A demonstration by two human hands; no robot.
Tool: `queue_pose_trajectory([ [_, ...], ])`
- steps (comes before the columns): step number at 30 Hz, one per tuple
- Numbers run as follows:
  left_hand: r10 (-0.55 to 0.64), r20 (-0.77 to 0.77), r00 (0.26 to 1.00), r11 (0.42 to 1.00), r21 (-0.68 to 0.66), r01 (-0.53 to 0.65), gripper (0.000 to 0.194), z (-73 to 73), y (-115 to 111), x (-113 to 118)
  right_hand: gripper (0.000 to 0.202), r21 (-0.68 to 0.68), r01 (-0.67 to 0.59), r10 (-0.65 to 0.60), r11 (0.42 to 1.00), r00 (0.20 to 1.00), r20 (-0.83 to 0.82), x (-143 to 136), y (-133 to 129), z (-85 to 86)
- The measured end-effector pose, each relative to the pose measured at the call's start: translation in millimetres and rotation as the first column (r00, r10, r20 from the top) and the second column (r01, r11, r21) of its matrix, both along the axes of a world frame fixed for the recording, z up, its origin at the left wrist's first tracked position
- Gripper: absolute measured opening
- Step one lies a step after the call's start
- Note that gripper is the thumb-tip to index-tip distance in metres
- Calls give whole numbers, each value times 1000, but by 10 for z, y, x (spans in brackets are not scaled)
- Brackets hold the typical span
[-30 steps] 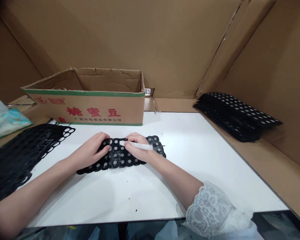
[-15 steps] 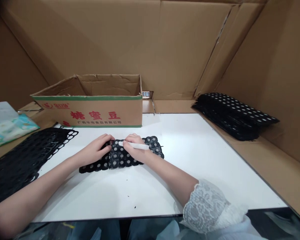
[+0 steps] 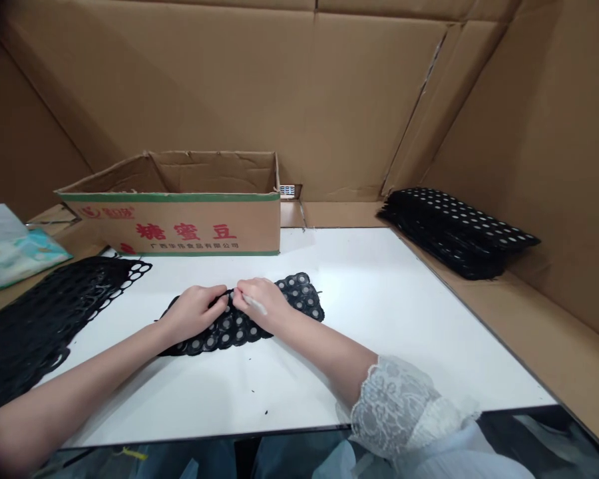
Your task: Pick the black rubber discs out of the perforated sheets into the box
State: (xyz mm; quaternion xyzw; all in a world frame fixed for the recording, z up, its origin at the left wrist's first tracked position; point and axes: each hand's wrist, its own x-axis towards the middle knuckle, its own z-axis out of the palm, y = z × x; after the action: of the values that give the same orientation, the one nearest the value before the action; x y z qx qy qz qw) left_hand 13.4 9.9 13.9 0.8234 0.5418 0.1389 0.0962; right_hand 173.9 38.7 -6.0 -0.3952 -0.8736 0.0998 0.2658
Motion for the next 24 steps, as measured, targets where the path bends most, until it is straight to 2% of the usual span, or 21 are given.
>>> queue_pose_trajectory([
  [4,7,47,999,1000,9,-8,24,-2,1,-4,22,18,55,-57,998,993,100,-29,6,-6],
  [8,5,151,988,1000,-25,-2,29,25,26,-34,22,43,123,-126,991,989,80,-19,35,48],
  [11,24,191,981,999,-36,-17,30,40,52,-73,22,40,18,-17,999,1000,-15,26,55,108],
  [14,32,177,984,999,-45,-24,30,49,87,-122,30,-123,-124,98,985,975,-202,85,51,141],
  [16,30,185,982,999,-43,-22,30,59,112,-155,34,-227,-180,108,957,948,-299,112,32,140],
  [19,-2,212,977,998,-67,17,28,84,133,-202,32,-268,-203,110,942,940,-323,120,-3,121],
  [24,-69,254,965,975,-189,119,18,114,119,-233,35,-286,-169,68,943,941,-330,100,-7,113],
])
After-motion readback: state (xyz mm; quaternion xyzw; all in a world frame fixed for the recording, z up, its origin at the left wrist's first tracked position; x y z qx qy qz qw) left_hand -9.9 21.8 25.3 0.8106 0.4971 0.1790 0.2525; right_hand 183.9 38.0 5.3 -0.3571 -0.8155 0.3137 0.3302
